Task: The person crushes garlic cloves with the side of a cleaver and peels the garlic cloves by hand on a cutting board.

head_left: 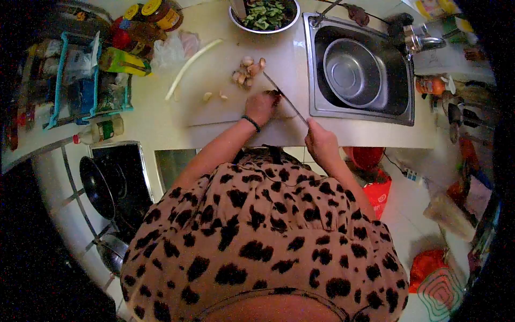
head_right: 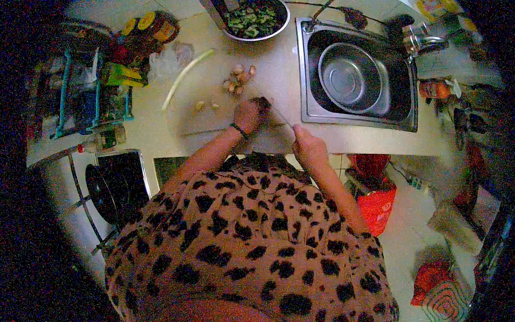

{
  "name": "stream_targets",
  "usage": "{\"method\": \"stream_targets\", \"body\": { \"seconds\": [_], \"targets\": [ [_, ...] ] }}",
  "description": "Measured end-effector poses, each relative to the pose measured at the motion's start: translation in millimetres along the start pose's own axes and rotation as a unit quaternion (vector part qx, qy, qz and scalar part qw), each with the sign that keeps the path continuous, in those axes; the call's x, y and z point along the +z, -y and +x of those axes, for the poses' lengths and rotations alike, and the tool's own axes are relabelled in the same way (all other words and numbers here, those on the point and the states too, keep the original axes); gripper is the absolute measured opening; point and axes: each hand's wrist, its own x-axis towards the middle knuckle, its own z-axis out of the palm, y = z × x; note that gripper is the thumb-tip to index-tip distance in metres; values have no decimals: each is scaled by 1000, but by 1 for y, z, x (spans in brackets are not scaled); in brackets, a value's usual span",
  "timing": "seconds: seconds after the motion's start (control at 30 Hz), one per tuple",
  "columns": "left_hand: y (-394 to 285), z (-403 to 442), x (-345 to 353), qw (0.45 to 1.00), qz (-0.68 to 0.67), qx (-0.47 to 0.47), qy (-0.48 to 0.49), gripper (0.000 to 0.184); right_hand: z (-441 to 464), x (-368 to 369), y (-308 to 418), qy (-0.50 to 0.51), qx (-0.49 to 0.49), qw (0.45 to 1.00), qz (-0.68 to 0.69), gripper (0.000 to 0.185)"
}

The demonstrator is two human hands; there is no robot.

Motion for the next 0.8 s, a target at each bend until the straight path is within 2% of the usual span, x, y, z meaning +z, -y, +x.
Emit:
{"method": "stream_targets", "body": {
  "seconds": [0.23,0.27,0.57,0.63,0.73,0.8],
  "targets": [
    [3,1,4,1000,-1,22,-7,25,2,-7,-7,32,-3,998,-60,35],
    [1,2,-1,1000,16,21,15,24,3,-9,-6,32,-2,998,-60,35],
    [12,8,14,998,28,28,41,20,19,-7,2,65,4,996,-61,20],
    [12,9,13,998,30,38,35,19,26,19,-17,142,66,982,-107,28],
    [9,1,4,998,-22,49,-20,16,23,18,-13,115,104,984,-90,23],
    [1,0,-10,997,40,2,71,18,20,17,-16,87,97,990,-57,23]
  ]
}}
